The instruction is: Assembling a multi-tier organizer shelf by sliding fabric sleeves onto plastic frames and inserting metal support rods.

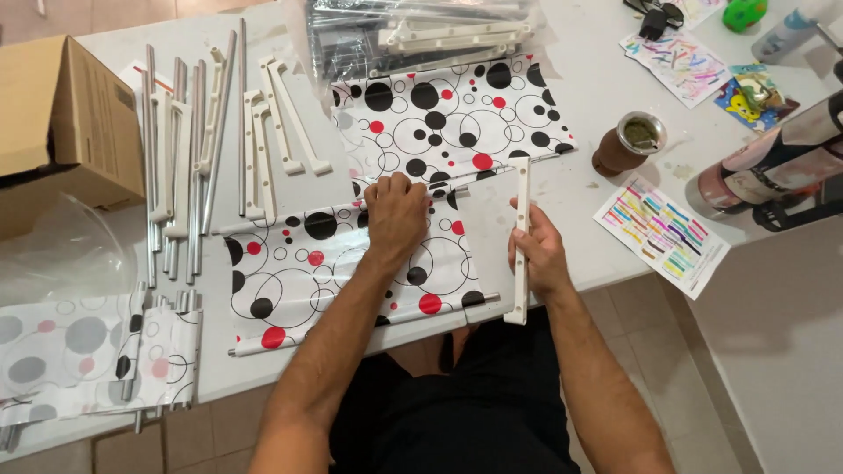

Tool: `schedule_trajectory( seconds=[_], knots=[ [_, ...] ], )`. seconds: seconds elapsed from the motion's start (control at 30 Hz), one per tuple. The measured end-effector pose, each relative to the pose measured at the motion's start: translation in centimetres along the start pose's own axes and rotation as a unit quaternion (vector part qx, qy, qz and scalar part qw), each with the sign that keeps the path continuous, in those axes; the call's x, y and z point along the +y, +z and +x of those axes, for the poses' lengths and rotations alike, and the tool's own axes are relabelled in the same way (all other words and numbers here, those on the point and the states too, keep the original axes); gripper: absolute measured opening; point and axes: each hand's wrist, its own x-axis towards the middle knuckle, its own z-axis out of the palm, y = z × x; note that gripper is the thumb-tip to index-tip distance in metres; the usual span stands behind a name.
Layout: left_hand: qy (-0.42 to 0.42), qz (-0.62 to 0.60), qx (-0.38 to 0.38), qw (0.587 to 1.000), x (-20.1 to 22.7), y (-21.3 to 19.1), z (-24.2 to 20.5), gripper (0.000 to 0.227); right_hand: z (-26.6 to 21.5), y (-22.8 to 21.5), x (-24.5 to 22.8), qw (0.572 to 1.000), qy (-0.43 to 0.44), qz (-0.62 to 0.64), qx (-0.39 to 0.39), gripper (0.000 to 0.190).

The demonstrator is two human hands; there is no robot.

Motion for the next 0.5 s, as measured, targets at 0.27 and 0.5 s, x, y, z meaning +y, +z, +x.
schedule_trajectory(
  seconds=[0.27,0.5],
  knots=[
    [0.04,-0.025,0.043,0.998,-0.5,1.0,-0.6,0.017,0.7,0.6,-1.4,0.995,0.049,0.084,0.028,0.04],
    [0.061,-0.043,0.094,0.993,-0.5,1.1,-0.5,0.024,2.2,2.6,-4.3,0.993,0.087,-0.076,0.024,0.043]
  ],
)
